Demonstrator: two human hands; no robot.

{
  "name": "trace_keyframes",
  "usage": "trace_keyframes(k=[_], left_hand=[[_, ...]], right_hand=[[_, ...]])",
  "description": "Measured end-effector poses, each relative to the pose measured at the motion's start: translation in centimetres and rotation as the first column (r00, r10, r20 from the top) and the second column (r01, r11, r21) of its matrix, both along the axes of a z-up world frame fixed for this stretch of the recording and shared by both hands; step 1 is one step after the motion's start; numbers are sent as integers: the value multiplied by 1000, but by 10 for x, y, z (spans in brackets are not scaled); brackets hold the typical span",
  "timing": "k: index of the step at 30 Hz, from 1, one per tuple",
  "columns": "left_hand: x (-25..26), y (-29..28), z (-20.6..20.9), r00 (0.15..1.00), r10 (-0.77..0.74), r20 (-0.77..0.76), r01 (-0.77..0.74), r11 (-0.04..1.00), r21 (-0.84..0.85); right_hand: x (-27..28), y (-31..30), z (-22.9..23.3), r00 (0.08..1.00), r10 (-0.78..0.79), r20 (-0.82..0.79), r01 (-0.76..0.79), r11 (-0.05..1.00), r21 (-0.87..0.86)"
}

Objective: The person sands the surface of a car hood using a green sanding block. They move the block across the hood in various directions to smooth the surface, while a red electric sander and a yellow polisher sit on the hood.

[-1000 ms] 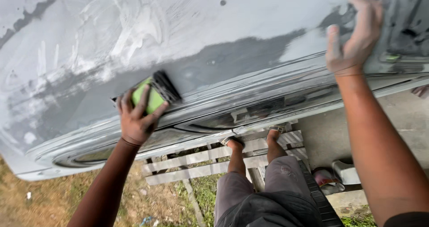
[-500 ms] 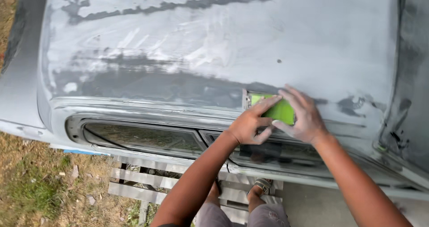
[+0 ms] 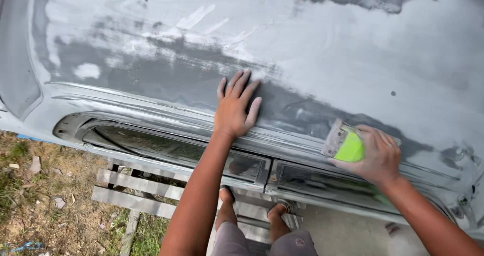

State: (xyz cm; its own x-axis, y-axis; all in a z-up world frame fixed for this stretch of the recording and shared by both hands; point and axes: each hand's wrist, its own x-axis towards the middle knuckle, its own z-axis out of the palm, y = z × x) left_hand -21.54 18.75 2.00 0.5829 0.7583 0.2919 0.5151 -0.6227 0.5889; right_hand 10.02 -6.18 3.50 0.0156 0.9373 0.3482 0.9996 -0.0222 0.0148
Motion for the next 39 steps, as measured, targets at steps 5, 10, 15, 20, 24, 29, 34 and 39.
trace_keyframes(k=[5,10,15,20,24,29,34,39], left_hand=[[-31,18,8,909,22,416,67,978,-199],[-107,104,21,965,-90,245,108,992,-61],[-133,136,13,997,-18,74,12,996,90],[-134,138,9,997,-7,81,3,998,58],[-135,139,14,984,-26,175,21,999,32],[-135,129,8,990,-17,140,13,999,32],[-132,107,5,993,73,-90,-65,994,91],[-128,105,5,997,53,-51,-42,980,196]], right_hand=[[-174,132,15,990,84,-112,-79,996,42],[-157,122,12,980,131,-148,-128,991,26],[6,-22,14,990,-144,-7,138,964,-225],[-74,49,4,999,-17,-39,11,988,-155],[-233,180,27,988,98,-115,-103,994,-41],[-209,166,31,981,90,-169,-75,993,92],[-46,30,25,967,-29,-255,10,997,-76],[-67,49,22,990,19,-140,-20,1000,-4]])
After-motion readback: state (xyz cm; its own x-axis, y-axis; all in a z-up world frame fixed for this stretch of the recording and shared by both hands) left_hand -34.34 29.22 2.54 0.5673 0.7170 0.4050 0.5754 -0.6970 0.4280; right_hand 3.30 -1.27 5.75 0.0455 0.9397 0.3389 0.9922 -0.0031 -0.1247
